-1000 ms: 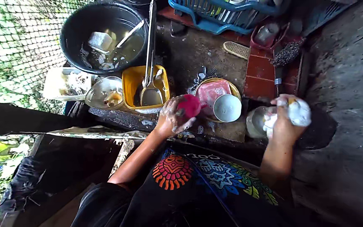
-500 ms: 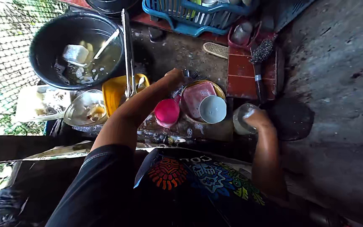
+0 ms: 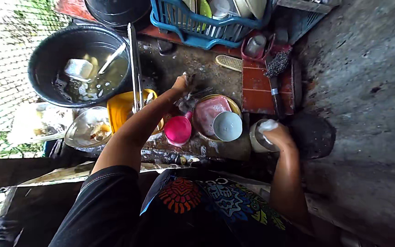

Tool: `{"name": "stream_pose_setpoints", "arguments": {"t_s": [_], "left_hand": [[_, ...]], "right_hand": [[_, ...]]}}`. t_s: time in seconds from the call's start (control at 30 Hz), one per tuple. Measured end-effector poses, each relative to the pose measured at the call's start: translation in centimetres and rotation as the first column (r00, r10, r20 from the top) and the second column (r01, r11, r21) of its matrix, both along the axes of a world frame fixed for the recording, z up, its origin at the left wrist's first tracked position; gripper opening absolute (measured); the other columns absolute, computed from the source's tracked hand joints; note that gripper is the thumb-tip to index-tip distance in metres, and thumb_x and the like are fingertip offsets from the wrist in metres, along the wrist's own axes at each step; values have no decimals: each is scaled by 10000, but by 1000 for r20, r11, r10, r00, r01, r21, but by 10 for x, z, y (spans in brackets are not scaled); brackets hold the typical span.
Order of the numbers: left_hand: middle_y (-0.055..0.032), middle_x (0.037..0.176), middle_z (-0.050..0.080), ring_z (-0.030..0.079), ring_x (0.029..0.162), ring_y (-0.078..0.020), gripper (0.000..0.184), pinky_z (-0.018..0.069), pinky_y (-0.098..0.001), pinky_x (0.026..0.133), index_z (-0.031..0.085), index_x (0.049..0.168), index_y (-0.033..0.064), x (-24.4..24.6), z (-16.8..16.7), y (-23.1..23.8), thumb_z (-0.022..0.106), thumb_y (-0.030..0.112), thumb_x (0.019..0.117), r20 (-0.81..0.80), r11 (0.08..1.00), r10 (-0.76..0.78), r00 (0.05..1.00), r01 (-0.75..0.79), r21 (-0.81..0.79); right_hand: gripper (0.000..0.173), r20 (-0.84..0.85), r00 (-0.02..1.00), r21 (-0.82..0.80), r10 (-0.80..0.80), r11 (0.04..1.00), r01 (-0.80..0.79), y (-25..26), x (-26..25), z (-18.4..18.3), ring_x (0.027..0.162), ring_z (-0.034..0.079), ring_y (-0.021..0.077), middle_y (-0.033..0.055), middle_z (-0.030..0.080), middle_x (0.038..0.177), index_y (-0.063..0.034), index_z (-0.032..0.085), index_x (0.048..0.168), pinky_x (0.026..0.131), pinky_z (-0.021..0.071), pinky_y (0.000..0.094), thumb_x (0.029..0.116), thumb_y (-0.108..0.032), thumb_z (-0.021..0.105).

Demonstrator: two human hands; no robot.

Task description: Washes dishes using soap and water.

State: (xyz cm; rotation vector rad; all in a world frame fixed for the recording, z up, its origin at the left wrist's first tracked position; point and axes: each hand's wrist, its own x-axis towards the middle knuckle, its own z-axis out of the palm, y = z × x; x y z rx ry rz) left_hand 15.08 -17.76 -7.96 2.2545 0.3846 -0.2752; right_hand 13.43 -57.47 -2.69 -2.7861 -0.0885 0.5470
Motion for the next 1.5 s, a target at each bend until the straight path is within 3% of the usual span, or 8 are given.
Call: {"name": "stream_pose_setpoints", "arguments": {"t_s": [0.2,0.47,0.6,0.87,1.03,1.13,1.27,1.5], "left_hand": [[-37,949,701,666,773,-72,147,585,-258,714,631,1133,-19,-25,52,-3,577,70,1029,393,778,184,901,111,-619],[13,756,544,500,624,-18,196,465,-194,586,587,1080,-1,-50,80,-82,406,70,1059,384,761,84,919,190,-621],[-19,815,530,490,659,-47,192,457,-219,619,594,1079,-14,-56,97,-79,459,122,1081,293,884,-99,951,219,-413],[-119,947,738,711,851,-141,249,567,-321,840,612,1209,-78,-53,78,-87,535,95,1048,514,928,-251,820,355,-114],[-55,828,645,608,667,-89,269,546,-258,641,605,1205,-37,-55,83,-89,410,114,1096,470,842,-140,871,355,-406],[56,596,511,461,470,-26,350,414,-174,451,549,895,92,-63,87,-92,280,146,1112,392,526,-63,918,364,-769],[63,571,473,436,451,-21,336,394,-175,442,559,893,74,-60,82,-84,331,174,1119,358,665,-129,925,348,-660],[48,663,485,426,525,6,357,384,-159,513,608,947,10,-80,108,-71,374,215,1123,175,872,-221,959,275,-404]], "right_hand": [[407,109,969,416,-220,896,157,119,-44,130,1148,628,326,285,622,1286,125,537,1350,1053,464,448,1030,-115,612],[376,-65,994,996,-89,-60,60,213,11,54,986,693,166,102,679,1118,1,491,1361,856,602,325,1007,-75,593],[76,31,941,998,-336,68,-8,230,11,64,650,640,121,67,626,805,28,572,1047,606,590,284,998,-28,587],[500,611,680,720,-406,642,-264,202,31,53,1043,688,264,275,695,1083,169,617,1177,934,545,355,799,-118,773],[176,20,955,1000,-296,-11,-25,187,37,53,778,626,90,35,643,941,-23,577,1157,656,552,272,992,-40,520],[508,2,973,909,232,-407,95,176,50,38,1186,663,245,161,608,1378,9,345,1478,1023,553,399,975,54,406],[326,79,991,988,-103,139,-65,173,25,52,857,627,97,45,640,987,-8,571,1231,747,556,289,905,-13,593],[505,297,908,712,-295,703,-4,139,18,44,1142,633,255,228,643,1237,73,561,1336,1003,513,425,900,-120,729]]}}
